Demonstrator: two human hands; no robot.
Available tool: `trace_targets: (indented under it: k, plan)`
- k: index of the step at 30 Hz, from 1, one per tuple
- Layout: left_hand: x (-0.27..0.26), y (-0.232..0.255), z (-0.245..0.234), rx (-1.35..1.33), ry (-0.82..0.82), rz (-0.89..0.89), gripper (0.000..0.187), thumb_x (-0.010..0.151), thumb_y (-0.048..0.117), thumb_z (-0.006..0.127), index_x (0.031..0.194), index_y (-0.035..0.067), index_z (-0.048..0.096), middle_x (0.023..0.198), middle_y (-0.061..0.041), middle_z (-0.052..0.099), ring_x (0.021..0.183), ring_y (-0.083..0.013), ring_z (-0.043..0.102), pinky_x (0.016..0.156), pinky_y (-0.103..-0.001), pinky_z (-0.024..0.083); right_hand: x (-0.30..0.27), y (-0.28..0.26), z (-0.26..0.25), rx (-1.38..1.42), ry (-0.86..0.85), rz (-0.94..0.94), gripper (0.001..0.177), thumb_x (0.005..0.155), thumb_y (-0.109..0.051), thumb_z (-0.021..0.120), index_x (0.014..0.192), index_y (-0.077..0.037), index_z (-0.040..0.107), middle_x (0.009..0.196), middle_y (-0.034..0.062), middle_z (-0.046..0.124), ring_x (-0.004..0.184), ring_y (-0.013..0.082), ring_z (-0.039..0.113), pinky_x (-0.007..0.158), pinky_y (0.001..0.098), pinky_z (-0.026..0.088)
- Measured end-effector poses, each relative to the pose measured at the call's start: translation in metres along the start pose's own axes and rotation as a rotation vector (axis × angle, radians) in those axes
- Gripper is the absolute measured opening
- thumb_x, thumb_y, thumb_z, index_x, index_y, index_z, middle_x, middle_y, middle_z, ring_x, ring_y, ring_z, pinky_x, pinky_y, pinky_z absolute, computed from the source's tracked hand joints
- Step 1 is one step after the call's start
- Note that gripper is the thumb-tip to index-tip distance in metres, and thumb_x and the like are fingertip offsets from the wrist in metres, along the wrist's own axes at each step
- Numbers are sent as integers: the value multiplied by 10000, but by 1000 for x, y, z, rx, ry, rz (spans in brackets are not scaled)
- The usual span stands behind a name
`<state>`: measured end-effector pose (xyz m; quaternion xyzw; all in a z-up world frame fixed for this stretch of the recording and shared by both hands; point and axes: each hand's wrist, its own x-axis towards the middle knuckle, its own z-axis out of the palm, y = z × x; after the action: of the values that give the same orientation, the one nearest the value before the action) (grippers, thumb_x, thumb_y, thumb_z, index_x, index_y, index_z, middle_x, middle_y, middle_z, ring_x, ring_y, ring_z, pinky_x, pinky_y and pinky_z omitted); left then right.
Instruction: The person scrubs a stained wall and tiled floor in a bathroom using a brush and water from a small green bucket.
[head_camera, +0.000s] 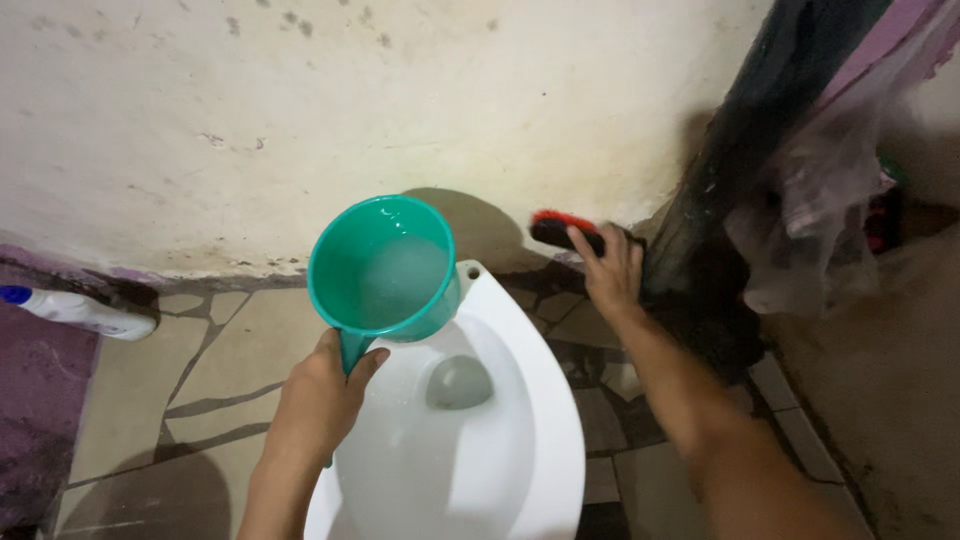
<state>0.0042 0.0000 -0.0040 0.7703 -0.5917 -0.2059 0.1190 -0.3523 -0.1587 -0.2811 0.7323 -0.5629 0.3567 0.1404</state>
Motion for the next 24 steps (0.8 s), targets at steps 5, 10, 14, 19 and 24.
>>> trace_targets:
  k: [5, 10, 14, 19, 24]
  plan:
    - [-3, -1, 4, -2, -15, -36, 449, 898, 385, 686, 1137, 12, 618, 903, -288, 732, 869, -483, 711, 786, -551, 545, 33, 3, 3, 57, 217, 53, 699, 928, -68, 775, 1543, -301, 538, 1336, 189, 510, 1257, 403, 542, 1017, 513, 475]
    - [0, -9, 9, -11, 23, 20, 456, 886, 386, 694, 1135, 12, 619, 901, -295, 728, 878, -488, 706, 784, -550, 543, 75, -20, -21, 213, 433, 132, 786, 978, -124, 845, 1616, -133, 386, 1337, 232, 484, 1207, 429, 535, 984, 524, 492]
    - [2, -10, 9, 7, 11, -5, 438, 905, 387, 691, 1106, 4, 621, 894, -291, 725, 871, -480, 705, 784, -551, 540, 21, -31, -16, 139, 353, 310, 849, 892, -134, 853, 1604, -141, 390, 1322, 217, 525, 1195, 421, 559, 974, 507, 496]
    - [-3, -8, 12, -9, 40, 34, 456, 898, 394, 688, 1111, -1, 610, 883, -280, 726, 859, -475, 708, 781, -549, 544, 19, -30, -16, 262, 309, 423, 852, 922, -105, 795, 1641, -150, 341, 1382, 252, 492, 1264, 422, 547, 1032, 450, 502]
    - [-4, -8, 14, 34, 10, -14, 448, 917, 404, 681, 1098, 0, 609, 882, -275, 737, 865, -469, 711, 798, -548, 542, 88, -24, -22, 354, 602, 397, 920, 1055, -156, 749, 1685, -109, 81, 1552, 295, 385, 1420, 443, 444, 1206, 470, 376]
